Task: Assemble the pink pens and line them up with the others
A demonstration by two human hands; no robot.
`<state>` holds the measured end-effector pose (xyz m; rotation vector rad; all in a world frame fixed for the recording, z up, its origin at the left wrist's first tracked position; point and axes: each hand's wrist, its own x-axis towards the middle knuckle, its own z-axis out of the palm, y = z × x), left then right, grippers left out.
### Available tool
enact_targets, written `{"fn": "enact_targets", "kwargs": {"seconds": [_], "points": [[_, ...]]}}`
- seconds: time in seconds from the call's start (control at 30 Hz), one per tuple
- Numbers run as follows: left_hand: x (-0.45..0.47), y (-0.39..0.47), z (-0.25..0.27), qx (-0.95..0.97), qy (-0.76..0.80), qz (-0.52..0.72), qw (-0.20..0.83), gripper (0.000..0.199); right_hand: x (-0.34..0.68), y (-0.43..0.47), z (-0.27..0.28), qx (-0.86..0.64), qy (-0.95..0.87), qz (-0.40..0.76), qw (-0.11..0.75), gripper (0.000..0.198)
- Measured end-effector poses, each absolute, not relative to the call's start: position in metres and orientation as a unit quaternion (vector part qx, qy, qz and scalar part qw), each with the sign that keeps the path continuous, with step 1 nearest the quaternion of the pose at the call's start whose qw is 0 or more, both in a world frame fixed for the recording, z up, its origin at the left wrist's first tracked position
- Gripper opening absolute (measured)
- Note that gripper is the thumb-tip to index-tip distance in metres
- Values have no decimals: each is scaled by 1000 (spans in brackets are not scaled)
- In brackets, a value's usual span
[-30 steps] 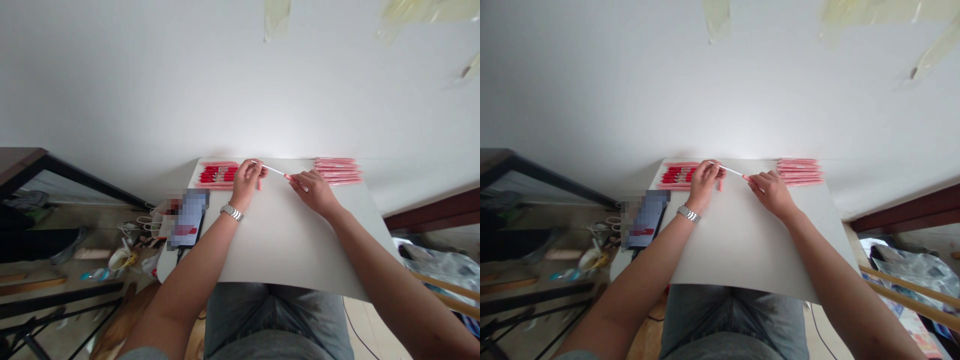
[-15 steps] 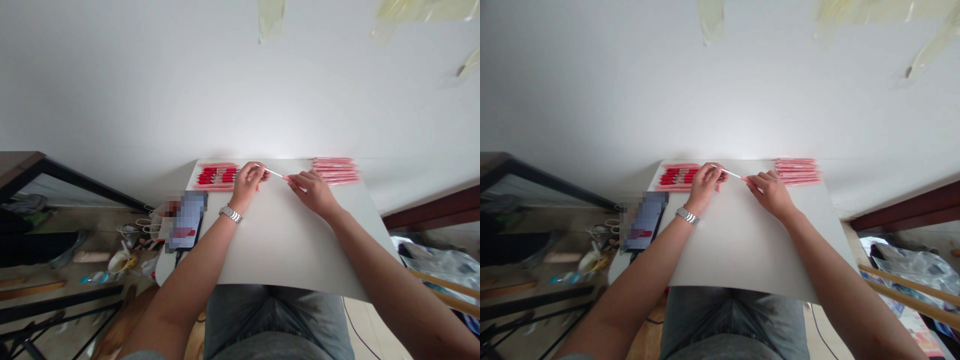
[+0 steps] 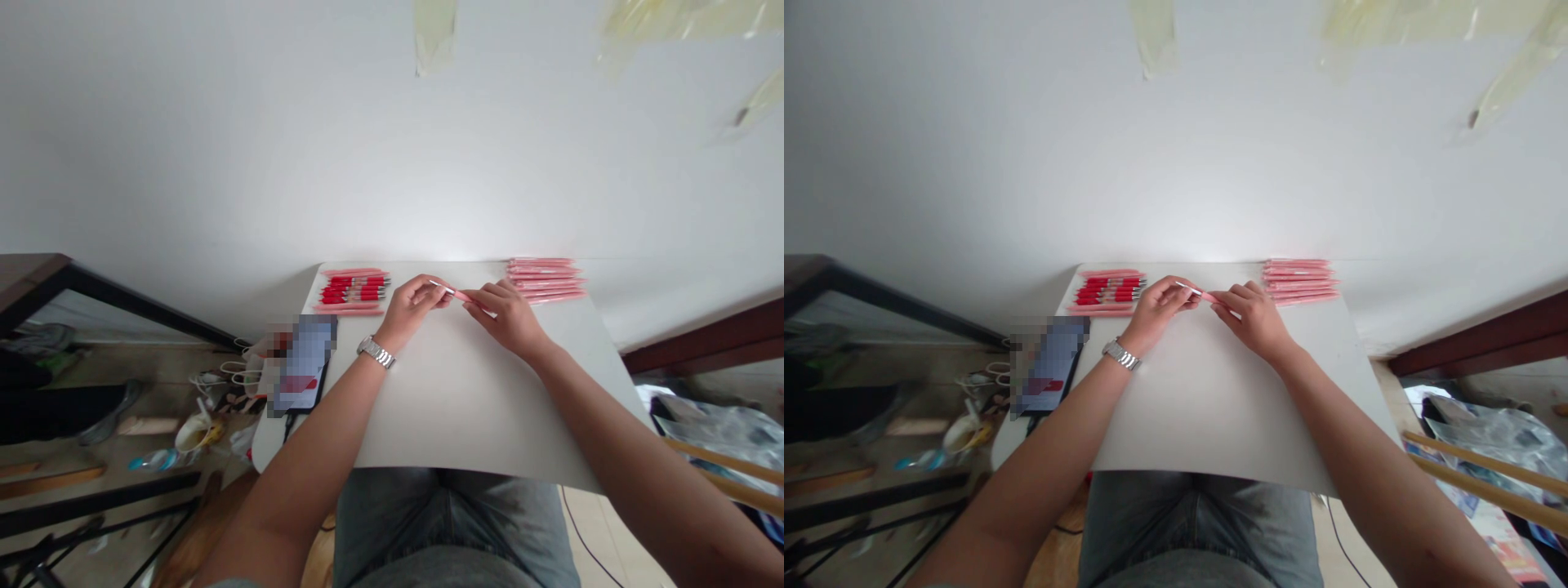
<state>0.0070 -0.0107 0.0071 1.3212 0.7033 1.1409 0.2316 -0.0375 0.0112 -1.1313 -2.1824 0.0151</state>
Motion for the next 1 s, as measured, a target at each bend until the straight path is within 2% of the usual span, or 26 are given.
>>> {"fn": "enact_targets", "kwargs": {"seconds": [0.3, 0.43, 0.63, 0.83, 1.0], "points": [[7, -10, 7, 560, 300, 505, 584, 32, 230, -38, 7, -451, -807, 32, 380, 24], [7, -10, 7, 560, 305, 507, 580, 32, 228, -40, 8, -495, -766, 56, 406, 16], [8, -10, 6, 558, 303, 513, 577, 30, 226, -40, 8, -483, -771, 77, 409, 7], [8, -10, 5, 564, 302, 513, 572, 28, 225, -40, 8, -463, -781, 78, 412, 18], [7, -9, 6, 557, 313, 518, 569, 30, 227, -41, 10, -459, -775, 91, 424, 19]]}}
